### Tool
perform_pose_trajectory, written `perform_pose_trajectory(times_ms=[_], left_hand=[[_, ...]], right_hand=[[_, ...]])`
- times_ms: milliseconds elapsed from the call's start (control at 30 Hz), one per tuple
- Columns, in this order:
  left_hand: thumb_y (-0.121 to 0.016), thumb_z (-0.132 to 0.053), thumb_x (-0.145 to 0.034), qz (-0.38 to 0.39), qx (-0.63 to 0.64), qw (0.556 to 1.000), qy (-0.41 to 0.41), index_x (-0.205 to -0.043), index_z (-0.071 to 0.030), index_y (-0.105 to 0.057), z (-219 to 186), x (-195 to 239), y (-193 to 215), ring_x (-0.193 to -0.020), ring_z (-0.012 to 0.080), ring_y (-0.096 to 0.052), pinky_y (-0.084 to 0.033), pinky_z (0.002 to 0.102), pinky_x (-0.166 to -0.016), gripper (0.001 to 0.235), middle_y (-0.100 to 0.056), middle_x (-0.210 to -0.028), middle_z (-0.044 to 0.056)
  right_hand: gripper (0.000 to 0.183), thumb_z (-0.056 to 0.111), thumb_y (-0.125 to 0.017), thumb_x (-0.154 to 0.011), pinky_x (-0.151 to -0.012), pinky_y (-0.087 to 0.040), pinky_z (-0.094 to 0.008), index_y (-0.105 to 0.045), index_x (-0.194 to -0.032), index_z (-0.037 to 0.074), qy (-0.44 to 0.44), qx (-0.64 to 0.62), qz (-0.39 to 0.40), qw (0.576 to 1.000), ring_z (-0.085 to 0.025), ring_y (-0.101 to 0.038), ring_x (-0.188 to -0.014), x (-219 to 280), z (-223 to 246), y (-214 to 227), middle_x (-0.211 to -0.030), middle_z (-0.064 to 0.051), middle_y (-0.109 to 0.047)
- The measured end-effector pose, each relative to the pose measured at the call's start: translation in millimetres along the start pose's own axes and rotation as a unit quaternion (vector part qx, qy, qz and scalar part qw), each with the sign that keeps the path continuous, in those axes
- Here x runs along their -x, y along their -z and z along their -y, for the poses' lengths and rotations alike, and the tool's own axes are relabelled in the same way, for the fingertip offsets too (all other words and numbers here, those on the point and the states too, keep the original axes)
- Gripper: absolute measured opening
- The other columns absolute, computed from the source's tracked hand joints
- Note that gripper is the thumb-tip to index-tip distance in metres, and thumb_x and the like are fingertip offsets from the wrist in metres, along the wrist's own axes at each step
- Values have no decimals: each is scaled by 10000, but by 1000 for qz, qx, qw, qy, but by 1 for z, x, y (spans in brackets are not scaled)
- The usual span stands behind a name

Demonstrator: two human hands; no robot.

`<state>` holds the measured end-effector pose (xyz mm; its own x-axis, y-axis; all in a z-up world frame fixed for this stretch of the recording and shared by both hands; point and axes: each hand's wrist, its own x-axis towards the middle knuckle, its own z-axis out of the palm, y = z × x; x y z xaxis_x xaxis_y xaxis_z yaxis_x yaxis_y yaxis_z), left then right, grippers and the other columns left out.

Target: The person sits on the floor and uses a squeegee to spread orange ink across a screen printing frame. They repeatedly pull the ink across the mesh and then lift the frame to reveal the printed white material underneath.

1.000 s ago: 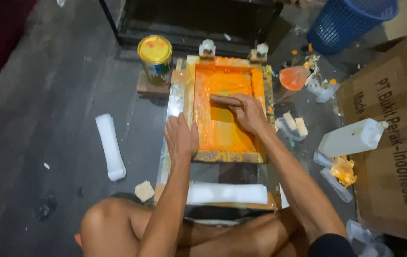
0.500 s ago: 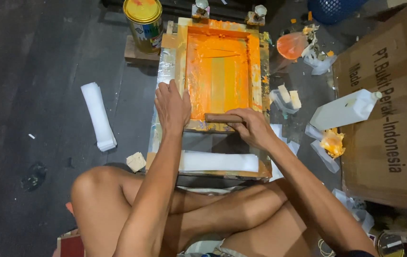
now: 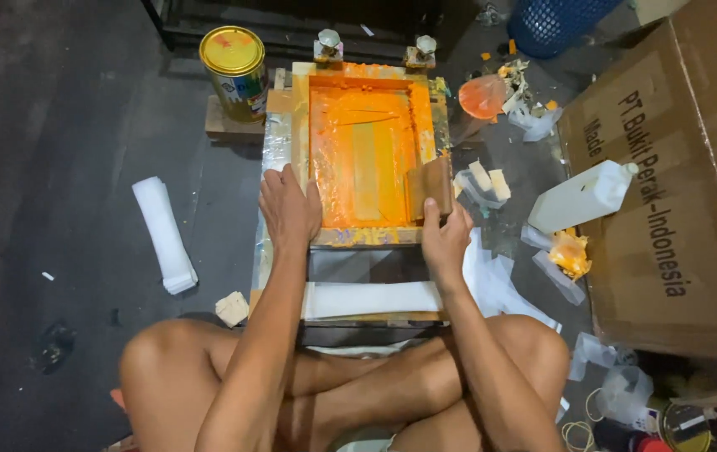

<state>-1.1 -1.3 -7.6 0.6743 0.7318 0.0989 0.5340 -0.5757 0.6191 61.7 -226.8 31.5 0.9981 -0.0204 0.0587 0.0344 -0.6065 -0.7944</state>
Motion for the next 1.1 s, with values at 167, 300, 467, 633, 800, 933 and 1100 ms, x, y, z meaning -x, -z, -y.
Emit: perform_pose_trajectory(times_ms=[167, 300, 467, 633, 800, 933, 1100], left_hand=[[-563, -441, -980, 24, 30, 999, -12, -1372, -29, -577, 21, 9, -3, -1118, 359, -538, -428, 476, -950, 569, -522, -1173, 143], [-594, -490, -969, 43, 47, 994, -91, -1383, -32, -576, 33, 50, 23, -1087, 445, -553, -441, 536, -922, 618, -542, -1100, 209], [-824, -521, -812, 82, 98, 980, -152, -1454, -33, -515, 52, 69, 43, -1058, 380, -526, -410, 463, -913, 863, -513, -1142, 158], [-876, -441, -773, 73, 116, 978, -156, -1394, 30, -564, 54, 58, 44, -1069, 397, -524, -415, 479, -908, 840, -519, -1141, 164], [-818, -459, -889, -35, 200, 956, -213, -1370, 7, -577, 12, 32, 75, -1023, 483, -523, -411, 555, -892, 712, -488, -1083, 187], [-724, -557, -969, -76, 203, 955, -204, -1352, -20, -583, -21, 4, 102, -1074, 440, -529, -403, 559, -913, 675, -477, -1132, 142], [-684, -628, -979, -57, 211, 962, -162, -1361, -22, -573, -34, -3, 115, -1113, 368, -523, -360, 598, -942, 725, -455, -1150, 87]], right_hand=[[448, 409, -601, -1000, -1003, -474, -575, -674, -1215, 22, 18, -22, 1, 1000, -482, -637, -1142, 29, 48, 15, -1112, -287, -681], [526, 324, -623, -986, -1067, -443, -580, -551, -1381, -16, 15, -43, 9, 999, -509, -575, -1254, 28, 52, 20, -1258, -335, -629], [523, 212, -603, -1022, -1121, -373, -576, -479, -1434, -85, 80, -67, 0, 995, -503, -523, -1306, 29, 11, 31, -1355, -344, -564], [262, 186, -538, -1061, -1037, -373, -456, -630, -1276, 70, 168, -12, -1, 986, -297, -559, -1161, 59, -4, 42, -1173, -102, -656], [118, 270, -674, -960, -789, -486, -356, -742, -1057, 263, 384, 71, 83, 917, -201, -650, -985, 68, -42, 3, -1003, 86, -713], [195, 313, -700, -912, -762, -476, -435, -747, -1047, 180, 417, 162, 60, 892, -292, -612, -1012, 80, -25, -10, -1047, -34, -709], [205, 281, -611, -937, -747, -489, -440, -717, -1086, 187, 440, 203, 66, 872, -309, -602, -1086, 69, -50, -29, -1069, -20, -696]])
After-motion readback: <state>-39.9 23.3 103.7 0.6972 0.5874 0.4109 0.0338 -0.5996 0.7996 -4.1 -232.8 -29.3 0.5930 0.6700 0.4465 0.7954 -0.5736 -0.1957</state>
